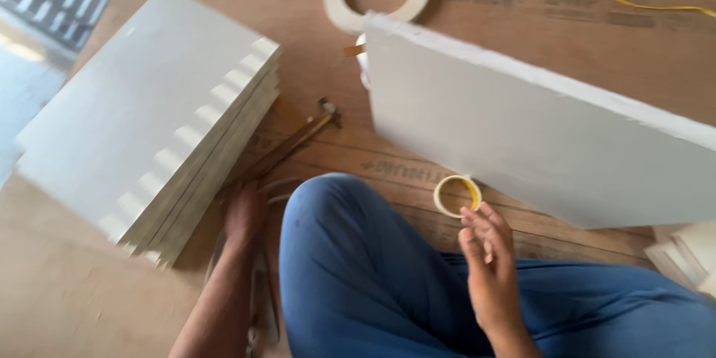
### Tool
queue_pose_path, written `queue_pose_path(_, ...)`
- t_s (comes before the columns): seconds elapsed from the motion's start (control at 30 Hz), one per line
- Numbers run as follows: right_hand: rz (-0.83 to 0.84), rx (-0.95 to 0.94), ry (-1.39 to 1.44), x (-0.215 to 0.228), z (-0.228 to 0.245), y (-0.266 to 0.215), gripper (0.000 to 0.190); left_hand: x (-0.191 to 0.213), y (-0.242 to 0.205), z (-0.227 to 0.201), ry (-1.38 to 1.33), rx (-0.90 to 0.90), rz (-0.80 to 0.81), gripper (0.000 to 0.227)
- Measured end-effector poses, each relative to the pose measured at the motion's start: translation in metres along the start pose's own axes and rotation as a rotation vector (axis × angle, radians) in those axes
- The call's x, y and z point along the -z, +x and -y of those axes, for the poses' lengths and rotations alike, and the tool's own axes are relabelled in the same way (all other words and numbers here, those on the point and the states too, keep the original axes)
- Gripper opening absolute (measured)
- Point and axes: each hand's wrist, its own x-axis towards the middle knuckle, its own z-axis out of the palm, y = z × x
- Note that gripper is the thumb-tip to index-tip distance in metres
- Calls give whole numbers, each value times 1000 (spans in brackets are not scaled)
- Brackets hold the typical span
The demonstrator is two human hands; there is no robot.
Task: The person applies white adhesive to the edge of a rectangular board using a small spatula. They then press another board onto the adhesive to join them. Finally, the person applies strips of masking tape along the seam to secure the boards together.
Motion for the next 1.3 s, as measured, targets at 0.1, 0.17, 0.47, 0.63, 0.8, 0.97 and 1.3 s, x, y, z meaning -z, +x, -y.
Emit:
queue_pose_path(0.1,-33,22,-181,-2,11,-5,39,-3,0,4,222,-40,60,26)
queue_pose_path(0.17,-7,76,-84,-8,26,-1,39,23,4,-14,192,81,186,27)
queue_pose_path(0.47,323,831,-557,-41,150,14,60,241,-63,-216,-246,-772,133,43)
queue_pose_path(0.63,609,345,-515,-17,174,16,73,272,-82,-264,-390,-840,510,37)
queue_pose_path(0.8,627,334,-607,54,165,20,44,263,-55,-259,-463,-578,827,47)
queue_pose_path(0.97,455,270,-908,156,181,21,50,278,4,-204,-443,-277,900,47)
queue_pose_path(1.3,148,290,-1015,220,176,80,52,319,95,-251,-639,-357,635,23)
